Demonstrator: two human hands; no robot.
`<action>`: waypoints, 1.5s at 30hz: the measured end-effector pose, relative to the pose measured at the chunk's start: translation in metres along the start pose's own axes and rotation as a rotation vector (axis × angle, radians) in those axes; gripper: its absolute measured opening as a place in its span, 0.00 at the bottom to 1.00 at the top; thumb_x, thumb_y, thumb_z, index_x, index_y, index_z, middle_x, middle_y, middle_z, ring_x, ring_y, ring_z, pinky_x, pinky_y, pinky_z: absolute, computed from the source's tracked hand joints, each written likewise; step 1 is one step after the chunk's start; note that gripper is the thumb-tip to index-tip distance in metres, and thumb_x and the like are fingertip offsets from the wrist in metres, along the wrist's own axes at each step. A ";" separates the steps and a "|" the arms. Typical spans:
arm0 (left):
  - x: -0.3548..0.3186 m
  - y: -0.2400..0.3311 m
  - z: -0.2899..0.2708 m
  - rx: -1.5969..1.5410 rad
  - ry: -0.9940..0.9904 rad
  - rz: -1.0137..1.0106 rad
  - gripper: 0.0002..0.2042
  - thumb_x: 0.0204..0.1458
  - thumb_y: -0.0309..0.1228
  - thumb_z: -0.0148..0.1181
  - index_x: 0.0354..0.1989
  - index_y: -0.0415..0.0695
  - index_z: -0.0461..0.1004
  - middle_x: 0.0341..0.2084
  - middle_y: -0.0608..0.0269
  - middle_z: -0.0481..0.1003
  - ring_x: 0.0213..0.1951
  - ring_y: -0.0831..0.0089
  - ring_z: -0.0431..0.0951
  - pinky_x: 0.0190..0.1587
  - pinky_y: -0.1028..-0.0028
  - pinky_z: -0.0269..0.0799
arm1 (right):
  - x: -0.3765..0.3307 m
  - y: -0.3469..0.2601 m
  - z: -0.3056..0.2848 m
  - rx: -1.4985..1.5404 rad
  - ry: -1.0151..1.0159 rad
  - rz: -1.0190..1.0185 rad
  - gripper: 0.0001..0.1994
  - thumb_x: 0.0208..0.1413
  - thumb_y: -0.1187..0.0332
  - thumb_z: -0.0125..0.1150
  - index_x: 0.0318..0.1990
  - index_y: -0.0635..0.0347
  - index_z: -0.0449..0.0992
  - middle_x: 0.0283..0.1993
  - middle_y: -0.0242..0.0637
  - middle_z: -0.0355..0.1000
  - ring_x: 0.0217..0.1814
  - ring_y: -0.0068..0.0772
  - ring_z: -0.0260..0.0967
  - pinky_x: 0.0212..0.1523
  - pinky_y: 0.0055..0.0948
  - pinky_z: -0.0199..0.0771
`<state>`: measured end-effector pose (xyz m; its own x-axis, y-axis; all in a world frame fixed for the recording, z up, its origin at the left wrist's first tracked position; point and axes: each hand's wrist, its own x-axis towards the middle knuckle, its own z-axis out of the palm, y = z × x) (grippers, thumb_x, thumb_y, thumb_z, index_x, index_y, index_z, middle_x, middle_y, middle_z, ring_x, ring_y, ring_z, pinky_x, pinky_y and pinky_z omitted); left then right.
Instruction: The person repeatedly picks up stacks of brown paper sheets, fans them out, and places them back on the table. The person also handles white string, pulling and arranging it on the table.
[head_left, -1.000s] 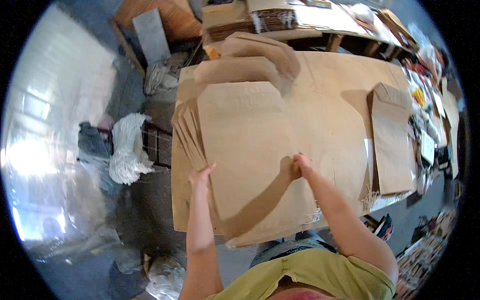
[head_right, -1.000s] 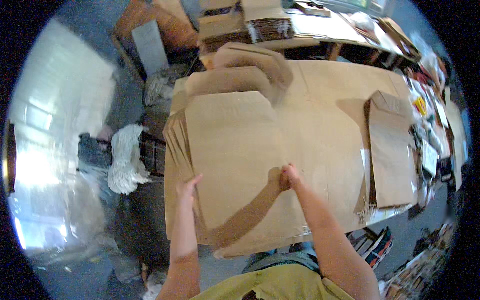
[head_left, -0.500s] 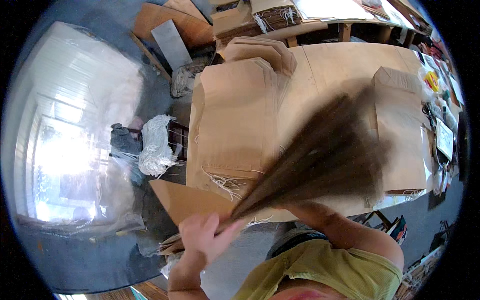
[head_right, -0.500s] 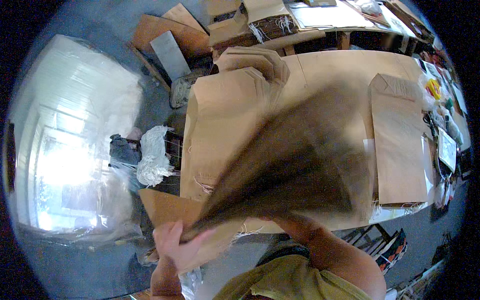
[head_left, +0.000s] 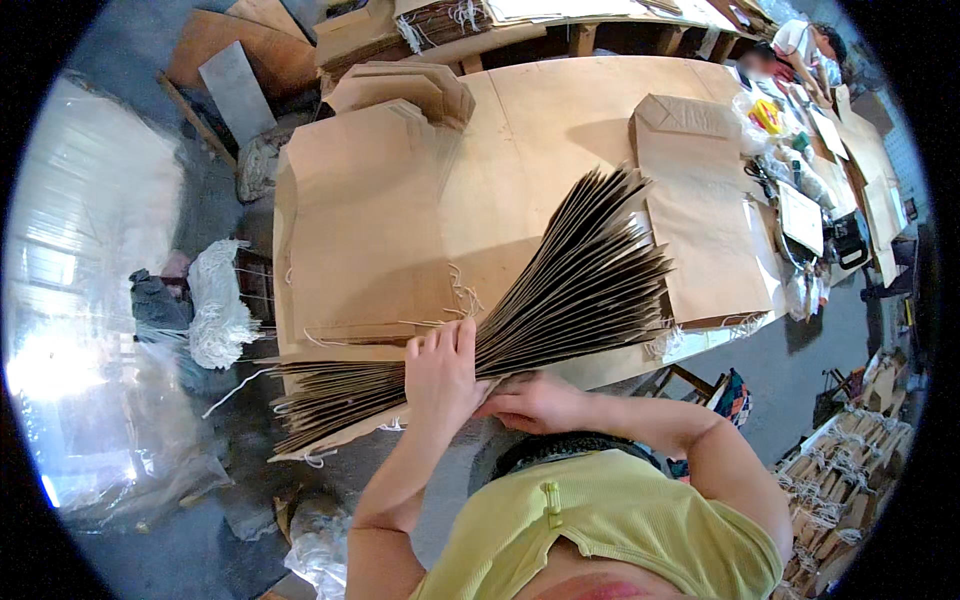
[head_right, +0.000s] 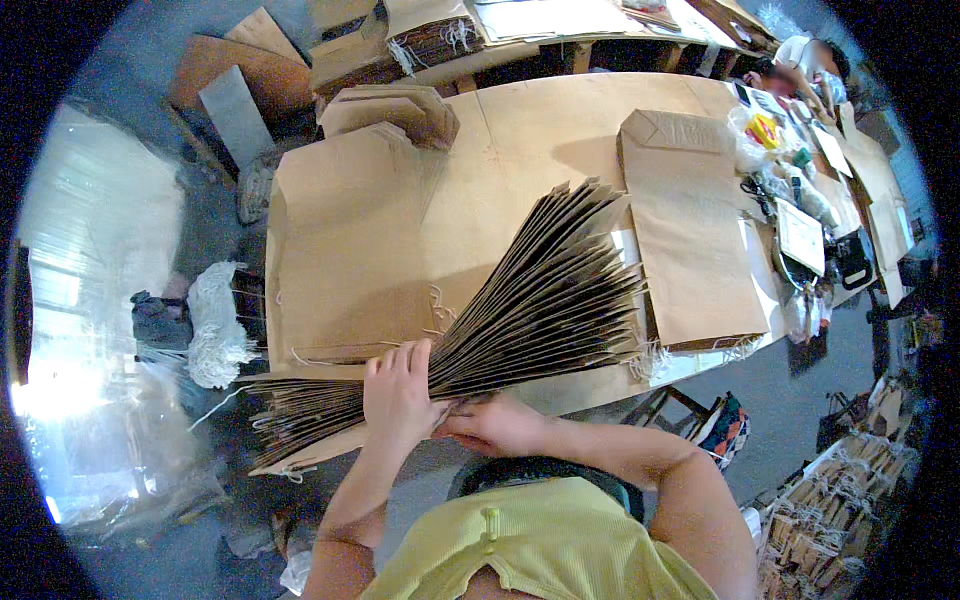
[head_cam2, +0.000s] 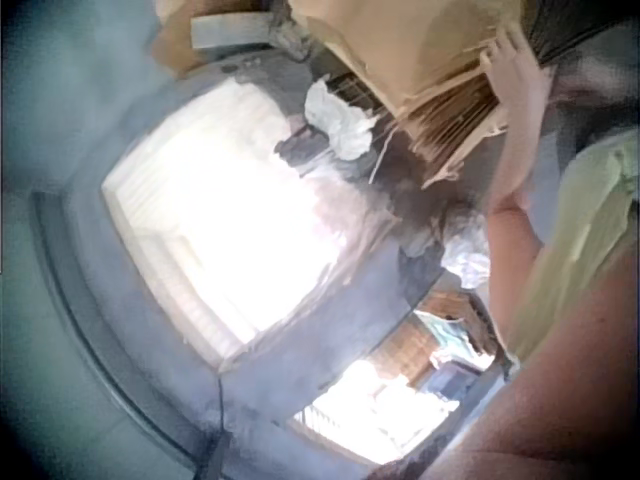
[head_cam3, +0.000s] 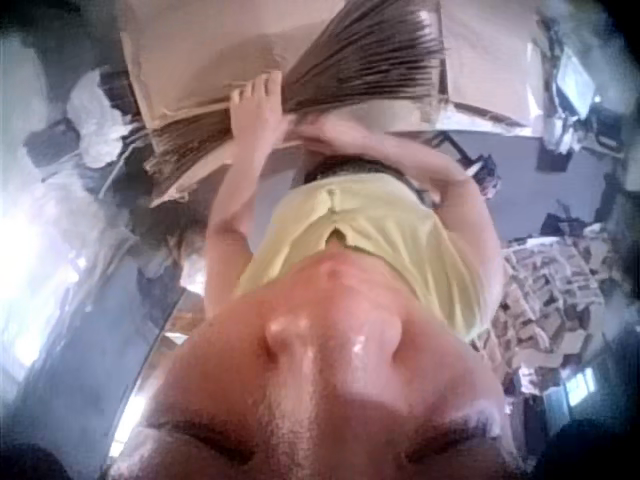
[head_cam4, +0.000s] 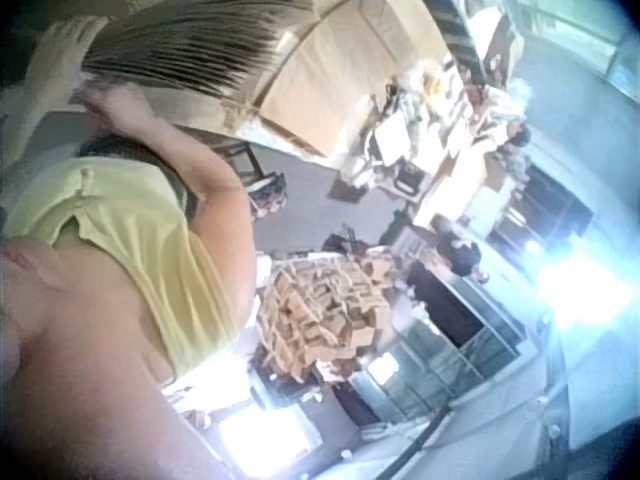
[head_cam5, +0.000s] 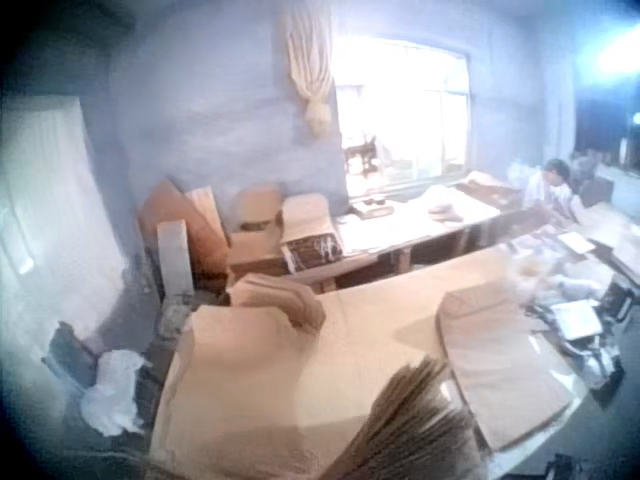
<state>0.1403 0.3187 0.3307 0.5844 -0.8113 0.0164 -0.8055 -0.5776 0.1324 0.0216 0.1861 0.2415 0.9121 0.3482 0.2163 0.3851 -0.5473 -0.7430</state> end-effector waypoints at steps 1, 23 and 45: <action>0.001 -0.003 0.000 0.008 0.049 0.025 0.40 0.33 0.45 0.72 0.57 0.44 0.63 0.49 0.60 0.69 0.52 0.65 0.69 0.52 0.63 0.61 | 0.004 -0.021 -0.033 -0.001 0.076 -0.027 0.27 0.44 0.63 0.66 0.56 0.50 0.70 0.51 0.37 0.71 0.52 0.38 0.70 0.54 0.46 0.69; -0.097 -0.082 -0.030 -0.069 0.171 -0.097 0.17 0.34 0.30 0.69 0.34 0.44 0.71 0.29 0.60 0.74 0.39 0.61 0.75 0.46 0.64 0.66 | -0.020 -0.030 -0.120 -0.956 0.206 0.270 0.18 0.35 0.53 0.69 0.30 0.53 0.74 0.27 0.30 0.70 0.33 0.35 0.71 0.31 0.33 0.70; -0.222 -0.165 -0.012 -0.697 0.937 -0.562 0.31 0.49 0.43 0.61 0.62 0.48 0.61 0.52 0.55 0.68 0.57 0.61 0.66 0.60 0.55 0.60 | -0.045 -0.047 -0.099 -0.919 0.137 0.473 0.43 0.33 0.58 0.75 0.62 0.51 0.63 0.56 0.39 0.67 0.62 0.41 0.61 0.67 0.47 0.52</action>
<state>0.1447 0.5952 0.3171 0.8977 0.0616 0.4362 -0.3737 -0.4178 0.8281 -0.0240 0.1209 0.3294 0.9838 -0.1106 0.1413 -0.1096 -0.9939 -0.0148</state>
